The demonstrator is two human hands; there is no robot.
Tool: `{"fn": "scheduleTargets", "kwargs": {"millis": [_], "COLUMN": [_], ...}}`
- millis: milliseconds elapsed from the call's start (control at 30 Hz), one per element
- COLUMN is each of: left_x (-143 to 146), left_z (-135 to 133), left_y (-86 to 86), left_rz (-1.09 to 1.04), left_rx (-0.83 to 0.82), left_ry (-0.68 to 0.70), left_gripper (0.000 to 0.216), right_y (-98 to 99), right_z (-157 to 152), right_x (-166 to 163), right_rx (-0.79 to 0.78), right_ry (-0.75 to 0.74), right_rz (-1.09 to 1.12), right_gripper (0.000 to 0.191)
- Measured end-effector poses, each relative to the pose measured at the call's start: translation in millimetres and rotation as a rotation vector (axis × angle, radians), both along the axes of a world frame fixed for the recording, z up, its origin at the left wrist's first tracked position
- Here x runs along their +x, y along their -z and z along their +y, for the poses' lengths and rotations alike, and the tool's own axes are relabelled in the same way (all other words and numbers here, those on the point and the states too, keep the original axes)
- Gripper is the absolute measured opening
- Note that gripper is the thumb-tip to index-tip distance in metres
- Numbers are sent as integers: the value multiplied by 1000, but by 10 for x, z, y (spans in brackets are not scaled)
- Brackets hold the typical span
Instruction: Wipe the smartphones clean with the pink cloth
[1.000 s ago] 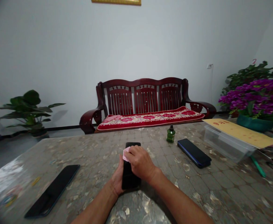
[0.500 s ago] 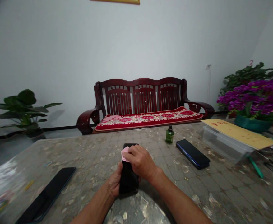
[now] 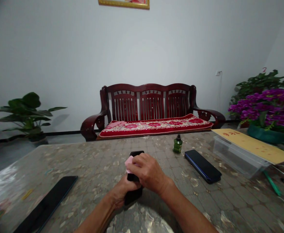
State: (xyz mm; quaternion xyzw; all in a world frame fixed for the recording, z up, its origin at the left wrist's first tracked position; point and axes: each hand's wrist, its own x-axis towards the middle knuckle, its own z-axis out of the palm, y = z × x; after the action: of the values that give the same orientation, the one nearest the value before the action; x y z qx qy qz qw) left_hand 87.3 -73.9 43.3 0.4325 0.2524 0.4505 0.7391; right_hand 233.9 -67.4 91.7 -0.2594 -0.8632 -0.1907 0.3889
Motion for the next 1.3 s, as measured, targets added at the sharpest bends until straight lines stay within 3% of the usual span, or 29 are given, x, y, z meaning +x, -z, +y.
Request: {"fn": "scheduleTargets", "kwargs": {"millis": [133,233,367,633,800,1300], "left_x": [10,24,33,17,4,59], "left_z": [-18,-42,-64,-27,-35,7], "left_y": [91,131,104,57,104,314], "left_rz": [95,122,131,65,72,-272], "left_rx": [33,67,87,113,77,-342], "left_ry": [13,34,34,64,43,214], "left_gripper": [37,38,36,54,49,63], "right_y": [-102,-168,-226,-253,-208,-117], "right_z": [15,-23,-83,-35,-75,-57], "right_x": [112,127,97,210,116,48], "right_rx": [-42,-132,-190,-232,-231,-130], "right_ry": [99,68,-3,153,114,303], "right_rz": [188,309,294,299,231,115], "right_gripper": [23,25,31,33,33,26]}}
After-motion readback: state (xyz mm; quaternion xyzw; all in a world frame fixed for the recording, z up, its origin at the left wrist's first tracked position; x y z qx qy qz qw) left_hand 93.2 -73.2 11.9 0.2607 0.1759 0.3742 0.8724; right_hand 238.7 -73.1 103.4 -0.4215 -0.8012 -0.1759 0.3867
